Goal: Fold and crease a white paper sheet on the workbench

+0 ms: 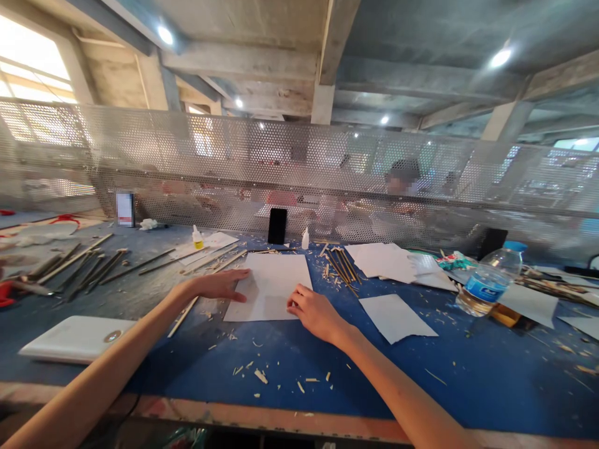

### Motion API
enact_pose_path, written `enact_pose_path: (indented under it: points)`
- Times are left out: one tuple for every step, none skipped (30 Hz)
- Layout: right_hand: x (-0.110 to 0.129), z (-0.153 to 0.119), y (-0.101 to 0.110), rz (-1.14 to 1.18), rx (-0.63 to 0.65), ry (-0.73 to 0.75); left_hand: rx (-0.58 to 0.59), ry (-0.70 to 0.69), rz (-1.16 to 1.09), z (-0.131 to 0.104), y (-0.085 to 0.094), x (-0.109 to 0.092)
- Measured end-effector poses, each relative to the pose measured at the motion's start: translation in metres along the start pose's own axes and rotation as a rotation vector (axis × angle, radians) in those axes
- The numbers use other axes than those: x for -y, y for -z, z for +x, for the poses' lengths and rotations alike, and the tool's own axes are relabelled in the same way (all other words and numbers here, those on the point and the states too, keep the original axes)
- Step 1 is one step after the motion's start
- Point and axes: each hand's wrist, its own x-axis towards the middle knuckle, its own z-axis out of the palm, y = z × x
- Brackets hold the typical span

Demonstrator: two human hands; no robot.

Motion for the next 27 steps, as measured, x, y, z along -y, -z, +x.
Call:
enact_pose_path:
  points:
    - [0.0004,0.0001,-0.0005,0.005,0.003,0.001,-0.001,-0.001,-0.002,-0.0003,0.0006,-0.0007]
    - [0.0007,0.0002,-0.0008,0.010,0.005,0.003,-0.004,-0.003,-0.006,-0.0004,0.0009,-0.0011]
    - [0.0009,0.0002,-0.0009,0.014,0.006,0.005,-0.004,-0.004,-0.009,-0.0003,0.0010,-0.0012]
    - [0.0009,0.0002,-0.0008,0.016,0.004,0.006,-0.002,-0.006,-0.010,-0.0001,0.0008,-0.0011]
    - [0.0008,0.0002,-0.0007,0.016,0.002,0.008,0.001,-0.008,-0.007,0.0001,0.0006,-0.0010]
    - [0.0006,0.0002,-0.0006,0.014,0.000,0.008,0.003,-0.011,-0.002,0.0002,0.0002,-0.0008]
    - [0.0003,0.0002,-0.0006,0.011,-0.002,0.007,0.002,-0.013,0.006,0.0002,0.0000,-0.0008]
    - [0.0000,0.0001,-0.0006,0.009,-0.003,0.007,0.000,-0.013,0.012,0.0001,-0.0002,-0.0009]
    - [-0.0002,0.0000,-0.0008,0.008,-0.002,0.008,-0.005,-0.015,0.015,-0.0002,-0.0003,-0.0011]
    - [-0.0004,0.0000,-0.0009,0.008,-0.003,0.009,-0.010,-0.018,0.016,-0.0005,-0.0002,-0.0014]
    - [-0.0006,-0.0001,-0.0011,0.010,-0.003,0.011,-0.012,-0.020,0.015,-0.0008,-0.0001,-0.0016]
    - [-0.0007,-0.0003,-0.0012,0.012,-0.003,0.014,-0.010,-0.020,0.014,-0.0011,0.0001,-0.0018]
    - [-0.0008,-0.0004,-0.0013,0.012,-0.002,0.016,-0.008,-0.022,0.013,-0.0011,0.0003,-0.0019]
    - [-0.0008,-0.0005,-0.0014,0.011,0.000,0.017,-0.004,-0.021,0.014,-0.0010,0.0004,-0.0017]
    - [-0.0008,-0.0007,-0.0014,0.009,0.002,0.017,0.001,-0.017,0.017,-0.0006,0.0003,-0.0014]
    - [-0.0007,-0.0008,-0.0014,0.008,0.004,0.017,0.007,-0.010,0.020,0.0000,0.0001,-0.0009]
    - [-0.0007,-0.0010,-0.0014,0.007,0.006,0.016,0.011,-0.003,0.022,0.0007,-0.0002,-0.0003]
    - [-0.0006,-0.0011,-0.0015,0.008,0.004,0.013,0.013,0.001,0.024,0.0015,-0.0006,0.0004]
    - [-0.0006,-0.0012,-0.0017,0.009,0.002,0.010,0.012,0.002,0.025,0.0022,-0.0011,0.0011]
    - [-0.0007,-0.0012,-0.0019,0.010,-0.001,0.008,0.009,0.001,0.023,0.0029,-0.0016,0.0017]
    - [-0.0008,-0.0013,-0.0023,0.011,-0.006,0.005,0.006,-0.002,0.018,0.0035,-0.0021,0.0024]
    - [-0.0009,-0.0013,-0.0028,0.010,-0.011,0.002,0.006,-0.005,0.014,0.0040,-0.0026,0.0030]
    - [-0.0012,-0.0013,-0.0034,0.010,-0.016,0.001,0.006,-0.008,0.011,0.0043,-0.0030,0.0037]
    - [-0.0014,-0.0014,-0.0040,0.012,-0.018,0.002,0.007,-0.008,0.010,0.0046,-0.0034,0.0044]
    - [-0.0018,-0.0014,-0.0045,0.014,-0.021,0.003,0.008,-0.007,0.012,0.0048,-0.0037,0.0052]
    - [-0.0021,-0.0014,-0.0049,0.017,-0.023,0.004,0.007,-0.010,0.014,0.0050,-0.0039,0.0059]
    - [-0.0024,-0.0014,-0.0052,0.021,-0.025,0.004,0.006,-0.012,0.015,0.0051,-0.0041,0.0067]
